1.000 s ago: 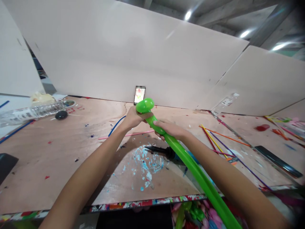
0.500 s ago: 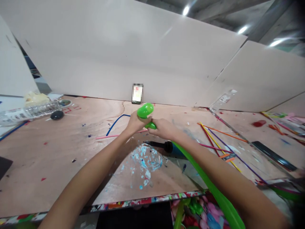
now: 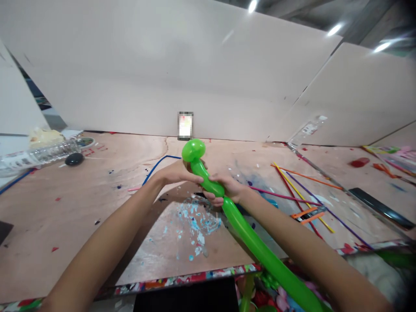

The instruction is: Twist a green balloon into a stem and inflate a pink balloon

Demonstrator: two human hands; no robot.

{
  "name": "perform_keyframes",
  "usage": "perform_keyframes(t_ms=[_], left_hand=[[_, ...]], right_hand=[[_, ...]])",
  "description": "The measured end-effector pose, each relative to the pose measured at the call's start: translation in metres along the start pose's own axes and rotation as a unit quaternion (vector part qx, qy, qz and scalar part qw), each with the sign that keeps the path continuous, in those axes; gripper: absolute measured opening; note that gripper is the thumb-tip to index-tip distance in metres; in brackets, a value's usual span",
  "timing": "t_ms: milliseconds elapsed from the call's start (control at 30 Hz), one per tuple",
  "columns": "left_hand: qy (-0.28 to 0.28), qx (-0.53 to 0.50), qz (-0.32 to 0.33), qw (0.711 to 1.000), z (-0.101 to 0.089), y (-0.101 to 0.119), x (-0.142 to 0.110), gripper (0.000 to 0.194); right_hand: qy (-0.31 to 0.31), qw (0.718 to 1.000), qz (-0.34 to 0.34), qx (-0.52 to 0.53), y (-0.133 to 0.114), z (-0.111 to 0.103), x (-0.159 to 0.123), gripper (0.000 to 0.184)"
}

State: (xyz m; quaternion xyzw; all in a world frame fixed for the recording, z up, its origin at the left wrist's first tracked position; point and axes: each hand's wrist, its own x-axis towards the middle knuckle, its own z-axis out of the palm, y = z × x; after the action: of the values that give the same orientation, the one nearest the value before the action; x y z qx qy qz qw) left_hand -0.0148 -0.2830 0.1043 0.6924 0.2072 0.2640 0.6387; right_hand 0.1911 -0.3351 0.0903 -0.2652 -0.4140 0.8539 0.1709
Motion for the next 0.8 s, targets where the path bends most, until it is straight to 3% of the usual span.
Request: perform_keyframes(t_ms=[133,233,367,433,533,667,800], left_hand=[[0.031,0.085,-0.011,0.996,0.01,-0.004,-0.017,0.027],[0.086,0.133,-0.021,0.987,0.018,-0.002,-0.037,0.021],[0.158,0.125,-0.035,0.979,0.032,0.0,-0.059,0.02],[0.203,0.109,-0.033,0.973,0.039,-0.004,-0.063,0.02],[0.267,0.053,-0.032,0.962,0.048,-0.019,-0.062,0.016],[0.315,-0.073,-0.071,0.943,0.057,-0.04,-0.05,0.017],[0.353,-0.276,-0.12,0.886,0.06,-0.051,-0.037,0.02]], right_hand=[[0.007,0.999,0.038,-0.035,0.016,0.009,0.006,0.025],[0.041,0.991,0.029,-0.122,0.021,0.026,0.012,0.021],[0.069,0.946,-0.01,-0.318,0.016,0.046,0.014,0.01],[0.116,0.885,-0.046,-0.449,0.015,0.051,0.014,0.01],[0.224,0.741,-0.084,-0.628,0.018,0.055,0.013,0.018],[0.306,0.551,-0.003,-0.776,0.023,0.063,0.014,0.027],[0.322,0.413,0.019,-0.852,0.017,0.073,0.018,0.022]])
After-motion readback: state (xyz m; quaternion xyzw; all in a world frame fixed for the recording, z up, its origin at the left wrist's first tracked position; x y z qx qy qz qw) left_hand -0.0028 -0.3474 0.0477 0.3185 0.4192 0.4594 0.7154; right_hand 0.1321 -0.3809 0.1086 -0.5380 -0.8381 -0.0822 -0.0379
